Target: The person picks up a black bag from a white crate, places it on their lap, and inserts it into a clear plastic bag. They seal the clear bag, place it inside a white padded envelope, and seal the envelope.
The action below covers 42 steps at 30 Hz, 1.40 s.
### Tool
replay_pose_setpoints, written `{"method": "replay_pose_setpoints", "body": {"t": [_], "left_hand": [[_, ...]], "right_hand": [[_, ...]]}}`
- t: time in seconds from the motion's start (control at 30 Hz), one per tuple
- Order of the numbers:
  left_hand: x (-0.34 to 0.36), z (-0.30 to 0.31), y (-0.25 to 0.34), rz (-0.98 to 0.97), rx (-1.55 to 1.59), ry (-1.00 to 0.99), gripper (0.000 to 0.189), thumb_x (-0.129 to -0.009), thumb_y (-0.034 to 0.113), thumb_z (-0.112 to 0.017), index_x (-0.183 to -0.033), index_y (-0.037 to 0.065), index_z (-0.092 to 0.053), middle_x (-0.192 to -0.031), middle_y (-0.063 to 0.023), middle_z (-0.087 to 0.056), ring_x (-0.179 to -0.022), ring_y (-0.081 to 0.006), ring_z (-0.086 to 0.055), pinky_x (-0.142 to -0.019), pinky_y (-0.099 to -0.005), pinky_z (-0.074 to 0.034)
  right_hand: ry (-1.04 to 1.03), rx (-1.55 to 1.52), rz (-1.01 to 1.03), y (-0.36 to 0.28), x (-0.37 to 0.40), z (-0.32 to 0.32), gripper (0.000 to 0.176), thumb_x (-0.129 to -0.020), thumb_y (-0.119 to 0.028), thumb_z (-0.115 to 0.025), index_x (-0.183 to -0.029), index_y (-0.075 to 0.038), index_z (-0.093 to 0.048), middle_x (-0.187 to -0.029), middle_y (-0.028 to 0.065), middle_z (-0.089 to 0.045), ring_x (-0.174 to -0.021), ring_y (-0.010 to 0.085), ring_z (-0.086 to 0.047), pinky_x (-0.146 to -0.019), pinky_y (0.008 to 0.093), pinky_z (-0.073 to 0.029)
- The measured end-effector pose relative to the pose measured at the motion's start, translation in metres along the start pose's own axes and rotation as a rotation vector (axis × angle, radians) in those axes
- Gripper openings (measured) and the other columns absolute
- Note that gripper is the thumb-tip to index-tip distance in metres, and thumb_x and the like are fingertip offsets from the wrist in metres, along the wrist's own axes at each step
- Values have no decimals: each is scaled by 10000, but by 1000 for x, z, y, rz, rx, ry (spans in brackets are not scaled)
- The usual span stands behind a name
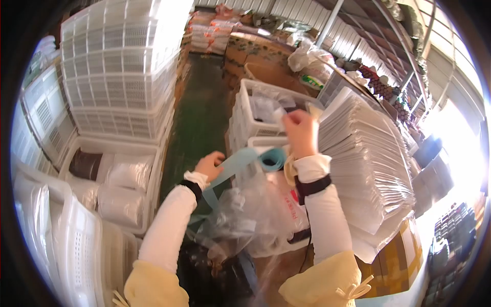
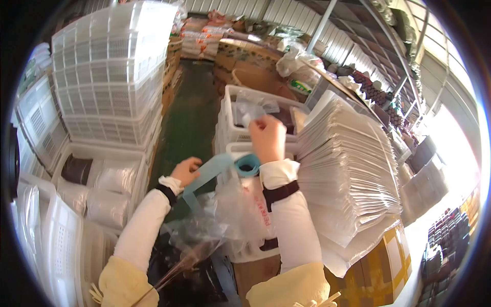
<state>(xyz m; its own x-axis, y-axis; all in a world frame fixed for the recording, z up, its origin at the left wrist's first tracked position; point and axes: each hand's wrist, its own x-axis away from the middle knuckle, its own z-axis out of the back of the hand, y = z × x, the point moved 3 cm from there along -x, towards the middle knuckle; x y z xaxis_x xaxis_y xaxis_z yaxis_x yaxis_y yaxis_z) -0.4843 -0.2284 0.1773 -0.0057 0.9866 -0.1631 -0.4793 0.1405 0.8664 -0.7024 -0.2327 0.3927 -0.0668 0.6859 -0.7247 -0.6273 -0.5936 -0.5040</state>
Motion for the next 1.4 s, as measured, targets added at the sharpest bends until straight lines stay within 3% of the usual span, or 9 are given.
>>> {"method": "replay_pose_setpoints", "body": {"t": [0.07, 0.17, 0.33, 0.5, 0.63, 0.83, 0.97, 1.07, 1.4], "left_hand": [[23, 24, 11, -209, -54, 159, 522, -763, 167, -675, -1227, 64, -460, -1101, -169, -587, -1028, -276, -567, -878, -348, -440], [111, 74, 72, -175, 37, 175, 354, -846, 168, -597, -1148, 1, -518, -1086, -184, -595, -1033, -306, -560, -873, -344, -431], [267, 79, 95, -35, -327, 145, 360, -818, 74, -588, -1173, 39, -536, -1221, -151, -524, -1200, -318, -439, -1005, -391, -341], [339, 27, 68, 2, -279, 35, 628, -770, 181, -682, -1304, 14, -397, -1400, -168, -325, -1317, -371, -268, -1059, -417, -271], [353, 11, 61, 45, -222, 27, 763, -767, 219, -696, -1370, 8, -280, -1449, -198, -211, -1336, -383, -221, -1065, -422, -254], [351, 12, 58, 33, -207, 5, 764, -774, 205, -685, -1378, 6, -263, -1454, -205, -193, -1341, -382, -209, -1067, -424, -248], [351, 12, 55, 11, -259, 39, 610, -803, 136, -619, -1338, 13, -353, -1431, -170, -272, -1333, -397, -220, -1073, -465, -215], [344, 9, 65, -113, -383, 53, 507, -811, 117, -577, -1287, 20, -436, -1388, -135, -361, -1322, -411, -234, -1069, -518, -185], [336, -12, 72, -92, -550, 69, 477, -827, 203, -559, -1265, 29, -481, -1380, -85, -394, -1326, -413, -221, -1039, -618, -112]], "right_hand": [[-67, -172, 5, -48, 15, 23, 146, -746, -89, -646, -788, 51, -648, -659, 97, -634, -607, 112, -567, -576, 261, -450], [-292, -506, -192, -97, 71, 32, 113, -833, -45, -599, -879, 48, -643, -730, 25, -628, -663, 45, -527, -591, 185, -413], [-732, -347, 66, -121, 166, 19, 142, -801, -24, -607, -937, 8, -630, -727, 139, -635, -598, 189, -620, -537, 281, -470], [-784, -292, 319, -115, 222, 18, 208, -783, 4, -585, -989, 37, -589, -814, 162, -633, -665, 260, -627, -593, 332, -501], [-688, -250, 684, -110, 252, 21, 265, -720, -18, -590, -960, 96, -574, -919, 201, -621, -840, 310, -633, -720, 359, -531], [-777, -104, 882, -103, 310, 20, 321, -679, -77, -577, -943, 106, -575, -1016, 227, -601, -968, 322, -609, -859, 400, -506], [-860, -54, 804, -93, 333, 20, 342, -749, -79, -607, -1042, 93, -563, -1117, 224, -571, -1067, 324, -563, -928, 432, -453], [-937, -168, 501, -95, 345, 18, 433, -776, -157, -608, -1144, 56, -527, -1244, 194, -502, -1192, 326, -466, -994, 453, -371], [-889, -21, 417, -82, 321, -11, 546, -796, -188, -610, -1284, -8, -444, -1355, 123, -416, -1226, 366, -397, -983, 497, -334]]}}
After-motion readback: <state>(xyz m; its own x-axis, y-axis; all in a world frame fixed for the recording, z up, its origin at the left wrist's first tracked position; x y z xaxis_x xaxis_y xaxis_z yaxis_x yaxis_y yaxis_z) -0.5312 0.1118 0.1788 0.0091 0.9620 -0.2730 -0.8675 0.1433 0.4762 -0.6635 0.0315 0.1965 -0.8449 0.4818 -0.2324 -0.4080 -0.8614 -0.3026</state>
